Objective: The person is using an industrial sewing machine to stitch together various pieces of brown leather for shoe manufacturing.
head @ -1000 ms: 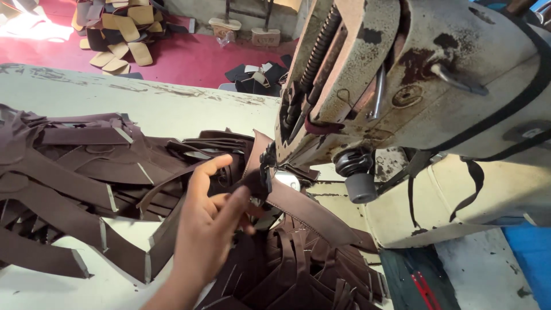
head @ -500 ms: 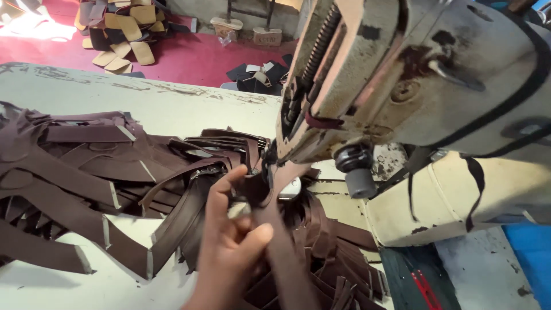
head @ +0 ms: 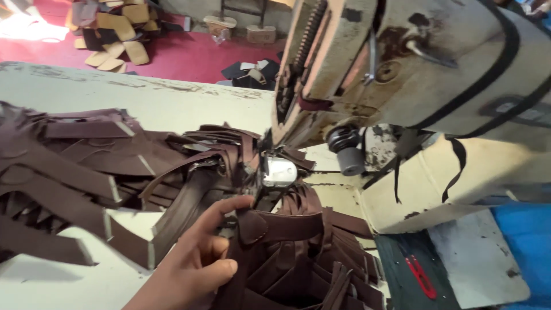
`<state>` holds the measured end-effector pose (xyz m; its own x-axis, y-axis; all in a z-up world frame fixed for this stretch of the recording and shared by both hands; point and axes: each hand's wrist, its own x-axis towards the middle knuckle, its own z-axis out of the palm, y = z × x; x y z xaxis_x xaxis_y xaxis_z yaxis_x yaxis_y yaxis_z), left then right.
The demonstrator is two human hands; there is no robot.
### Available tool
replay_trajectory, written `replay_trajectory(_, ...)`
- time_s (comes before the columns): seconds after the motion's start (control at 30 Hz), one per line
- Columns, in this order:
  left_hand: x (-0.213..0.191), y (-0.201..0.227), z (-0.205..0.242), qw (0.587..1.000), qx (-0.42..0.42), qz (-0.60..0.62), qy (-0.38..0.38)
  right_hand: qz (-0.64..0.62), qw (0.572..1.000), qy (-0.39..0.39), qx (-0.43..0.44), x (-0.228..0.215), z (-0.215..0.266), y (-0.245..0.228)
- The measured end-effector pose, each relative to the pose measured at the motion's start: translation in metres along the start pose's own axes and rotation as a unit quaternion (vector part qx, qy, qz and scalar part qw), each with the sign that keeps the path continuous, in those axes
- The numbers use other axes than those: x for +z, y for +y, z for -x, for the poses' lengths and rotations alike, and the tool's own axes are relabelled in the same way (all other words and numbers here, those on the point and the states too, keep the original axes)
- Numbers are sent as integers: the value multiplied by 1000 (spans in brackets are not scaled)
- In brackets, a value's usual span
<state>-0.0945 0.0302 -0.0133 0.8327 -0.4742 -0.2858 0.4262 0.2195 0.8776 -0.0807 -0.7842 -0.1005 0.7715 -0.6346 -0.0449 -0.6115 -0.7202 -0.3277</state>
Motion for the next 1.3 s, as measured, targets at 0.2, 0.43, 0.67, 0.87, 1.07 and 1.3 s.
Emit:
replay_trajectory(0.2, 3, -3, -9, 999, 34, -35, 17, 28, 996, -53, 73, 82, 127, -29)
replay_trajectory(0.43, 4, -8, -14, 999, 54, -3, -1, 135, 977, 100, -135, 166, 248, -45)
replay_trajectory(0.67, 8, -15, -10, 997, 49, 50, 28, -81, 988, 91, -96, 118, 278, -129)
replay_trajectory(0.87, 13, -14, -7, 998, 50, -7, 39, -387, 894, 92, -206, 114, 354, -260)
replay_trajectory(1.07, 18, -11, 3, 996, 56, -43, 51, -171, 938, -147, -263, 78, 414, -380)
replay_trajectory(1.3, 12, -10, 9, 994, 62, -51, 69, -106, 930, -108, -334, 84, 426, -416)
